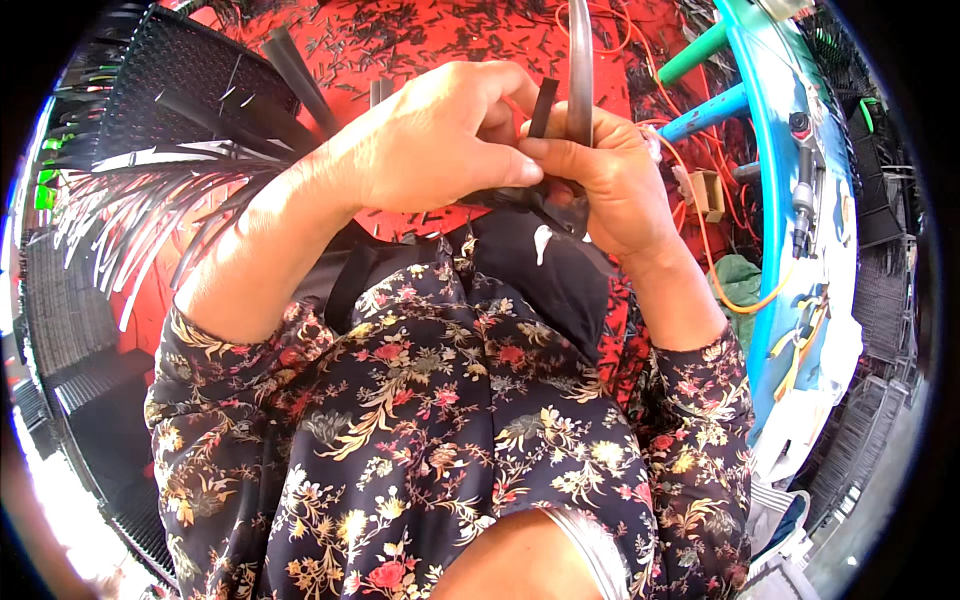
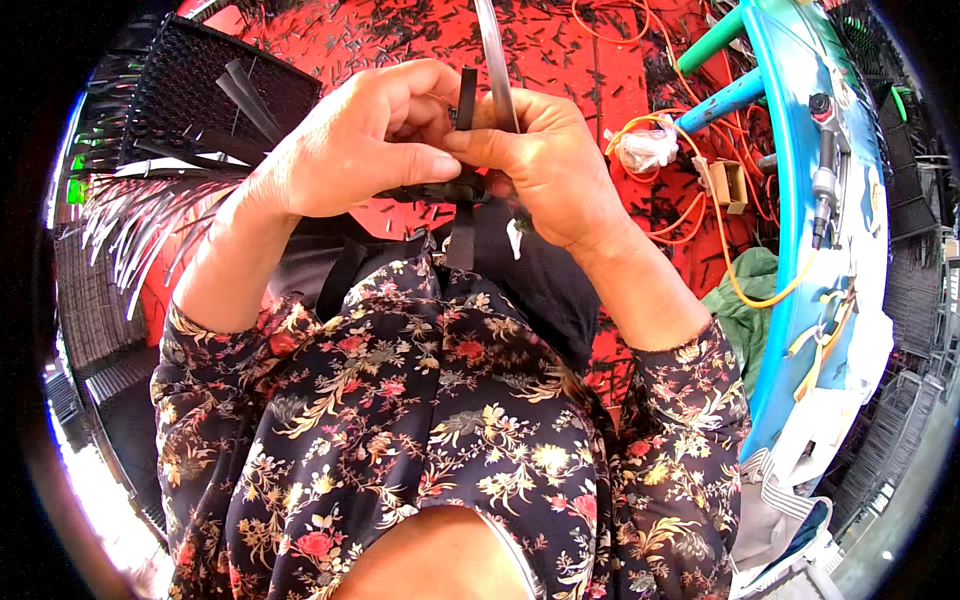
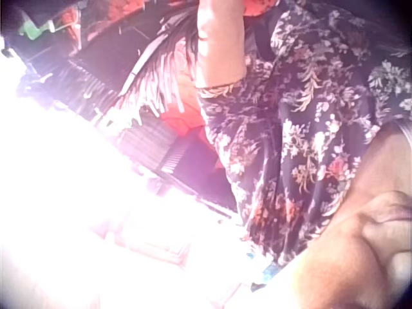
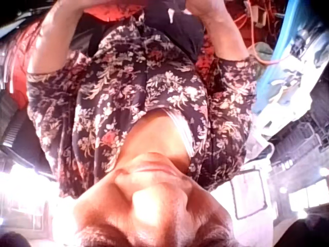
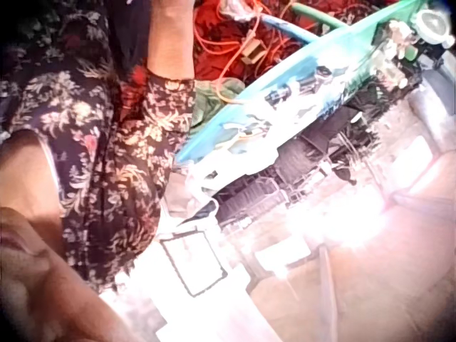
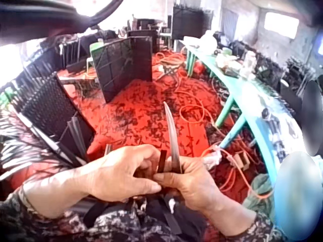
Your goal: The person sits on a red floor and uses a knife to trim black plastic strips attached to a woven structure. They hold the structure in their left hand and carefully cut the ends of the strips with the knife in their right hand, repeating the action for multiple strips.
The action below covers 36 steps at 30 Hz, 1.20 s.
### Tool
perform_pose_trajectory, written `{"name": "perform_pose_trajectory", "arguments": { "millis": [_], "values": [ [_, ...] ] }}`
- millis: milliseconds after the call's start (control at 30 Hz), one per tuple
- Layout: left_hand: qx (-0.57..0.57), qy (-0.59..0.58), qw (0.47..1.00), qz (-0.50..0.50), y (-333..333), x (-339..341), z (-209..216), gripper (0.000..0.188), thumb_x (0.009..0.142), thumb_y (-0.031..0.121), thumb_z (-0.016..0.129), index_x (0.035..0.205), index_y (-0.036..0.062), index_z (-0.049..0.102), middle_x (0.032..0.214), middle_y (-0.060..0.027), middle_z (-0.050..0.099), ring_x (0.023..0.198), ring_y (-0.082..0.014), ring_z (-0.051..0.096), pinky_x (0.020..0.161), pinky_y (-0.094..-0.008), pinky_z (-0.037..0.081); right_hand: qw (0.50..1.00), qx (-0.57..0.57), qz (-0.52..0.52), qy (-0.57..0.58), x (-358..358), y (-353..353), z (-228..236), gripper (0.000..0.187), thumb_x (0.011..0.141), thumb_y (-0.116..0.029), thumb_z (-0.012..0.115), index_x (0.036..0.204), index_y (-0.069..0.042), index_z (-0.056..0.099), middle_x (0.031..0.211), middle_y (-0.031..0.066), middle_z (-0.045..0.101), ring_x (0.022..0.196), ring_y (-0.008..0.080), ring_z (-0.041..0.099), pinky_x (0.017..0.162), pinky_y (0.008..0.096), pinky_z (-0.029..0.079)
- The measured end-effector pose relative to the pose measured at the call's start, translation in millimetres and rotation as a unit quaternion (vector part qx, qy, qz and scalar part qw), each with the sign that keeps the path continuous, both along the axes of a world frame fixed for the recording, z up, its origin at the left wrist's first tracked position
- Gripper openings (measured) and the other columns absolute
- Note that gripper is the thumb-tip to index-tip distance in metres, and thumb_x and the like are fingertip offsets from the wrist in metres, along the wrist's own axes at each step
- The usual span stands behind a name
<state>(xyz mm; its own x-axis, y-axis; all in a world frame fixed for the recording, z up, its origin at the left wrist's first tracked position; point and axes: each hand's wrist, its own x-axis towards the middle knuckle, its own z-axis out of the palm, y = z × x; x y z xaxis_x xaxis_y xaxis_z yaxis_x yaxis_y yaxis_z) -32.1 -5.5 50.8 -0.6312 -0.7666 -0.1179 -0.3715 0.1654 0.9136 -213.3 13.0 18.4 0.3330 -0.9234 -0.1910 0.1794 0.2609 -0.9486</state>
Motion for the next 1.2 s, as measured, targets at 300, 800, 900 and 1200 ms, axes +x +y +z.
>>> {"name": "perform_pose_trajectory", "arguments": {
  "millis": [300, 800, 900, 1200],
  "values": [
    [0.014, -0.003, 0.999, -0.033, -7, 3, 5, 0.051, 0.071, -0.005, 0.058, 0.12, -0.0016, 0.043, 0.081, -0.0046, 0.057, 0.072, -0.0081, 0.052, 0.067, -0.0218, 0.044, 0.996, 0.027, -0.058, -0.054, 1, -5, -3, 0.014, 0.081, -0.017, 0.067, 0.083, -0.005, 0.06, 0.067, -0.0005, 0.057, 0.052, 0.0036, 0.047, 0.044, 0.0183, 0.034],
    [0.063, 0.029, 0.995, -0.065, -16, 8, 7, 0.049, 0.072, -0.005, 0.056, 0.119, -0.0016, 0.044, 0.085, -0.0057, 0.059, 0.079, -0.0098, 0.055, 0.072, -0.0229, 0.045, 0.989, -0.143, -0.002, 0.042, -10, 3, 1, 0.014, 0.074, -0.004, 0.071, 0.085, -0.001, 0.063, 0.075, -0.0027, 0.054, 0.065, 0.0041, 0.047, 0.059, 0.02, 0.038],
    [0.046, 0.018, 0.998, -0.042, -14, 9, 4, 0.043, 0.073, -0.006, 0.057, 0.115, -0.0014, 0.048, 0.086, -0.0049, 0.06, 0.08, -0.0093, 0.055, 0.071, -0.0223, 0.045, 0.969, -0.231, 0.005, 0.086, -9, -3, 2, 0.012, 0.073, -0.003, 0.072, 0.08, -0.001, 0.063, 0.075, -0.0028, 0.052, 0.067, 0.0042, 0.046, 0.06, 0.0207, 0.037],
    [0.018, 0.013, 0.998, -0.055, -18, 7, 0, 0.031, 0.075, -0.006, 0.057, 0.105, -0.0019, 0.054, 0.087, -0.0046, 0.06, 0.08, -0.0095, 0.056, 0.075, -0.0236, 0.046, 0.985, -0.154, 0.017, 0.072, -12, 1, 3, 0.011, 0.073, -0.005, 0.072, 0.078, -0.002, 0.063, 0.071, -0.0038, 0.053, 0.066, 0.0046, 0.047, 0.06, 0.0204, 0.037]
  ]
}}
